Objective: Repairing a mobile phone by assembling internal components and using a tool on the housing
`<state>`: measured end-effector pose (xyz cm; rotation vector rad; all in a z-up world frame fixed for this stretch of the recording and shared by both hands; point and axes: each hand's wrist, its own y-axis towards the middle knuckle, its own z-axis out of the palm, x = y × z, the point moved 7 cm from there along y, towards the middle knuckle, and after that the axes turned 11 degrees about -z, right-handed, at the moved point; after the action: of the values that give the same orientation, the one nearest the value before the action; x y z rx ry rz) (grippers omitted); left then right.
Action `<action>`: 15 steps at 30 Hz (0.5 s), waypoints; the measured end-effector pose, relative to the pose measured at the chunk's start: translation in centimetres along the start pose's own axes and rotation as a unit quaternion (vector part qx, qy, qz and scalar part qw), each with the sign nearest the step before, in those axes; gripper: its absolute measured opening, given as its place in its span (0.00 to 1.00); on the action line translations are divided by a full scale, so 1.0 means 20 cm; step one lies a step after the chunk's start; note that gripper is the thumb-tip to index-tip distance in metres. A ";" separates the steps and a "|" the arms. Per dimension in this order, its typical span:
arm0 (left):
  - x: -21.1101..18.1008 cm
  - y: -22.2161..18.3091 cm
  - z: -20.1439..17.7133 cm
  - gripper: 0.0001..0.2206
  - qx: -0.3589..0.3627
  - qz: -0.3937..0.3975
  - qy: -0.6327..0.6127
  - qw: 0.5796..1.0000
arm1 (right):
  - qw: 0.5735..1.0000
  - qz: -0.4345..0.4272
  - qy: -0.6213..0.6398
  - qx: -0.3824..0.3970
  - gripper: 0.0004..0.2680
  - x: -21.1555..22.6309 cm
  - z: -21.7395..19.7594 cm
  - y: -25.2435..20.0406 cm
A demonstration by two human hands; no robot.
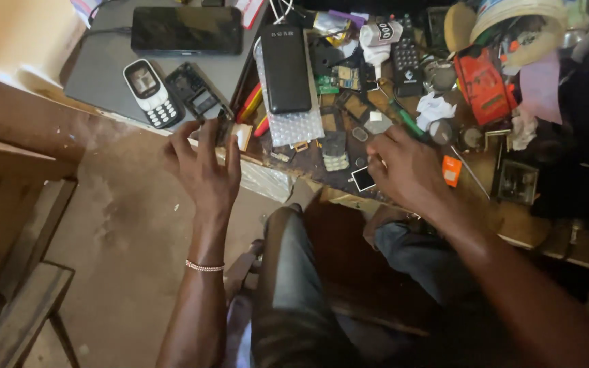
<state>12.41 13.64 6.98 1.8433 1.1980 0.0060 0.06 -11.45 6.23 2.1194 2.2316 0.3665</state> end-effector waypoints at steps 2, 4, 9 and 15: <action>0.02 0.00 0.02 0.15 -0.010 -0.009 0.015 1.000 | 0.999 0.023 0.027 0.015 0.05 0.00 0.01 0.00; 0.03 0.00 0.03 0.12 -0.021 -0.005 0.013 1.000 | 0.999 0.019 0.031 0.029 0.05 0.02 0.01 0.00; 0.02 0.01 0.01 0.08 -0.036 -0.003 -0.017 0.999 | 0.997 0.012 0.059 0.040 0.06 0.04 -0.01 0.01; 0.03 0.01 0.01 0.06 -0.055 0.016 -0.024 0.998 | 0.999 0.018 0.051 0.003 0.05 0.06 -0.08 0.03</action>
<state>13.03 13.90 6.77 1.7566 1.1119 0.0447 0.28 -10.44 7.97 2.1956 2.2514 0.4798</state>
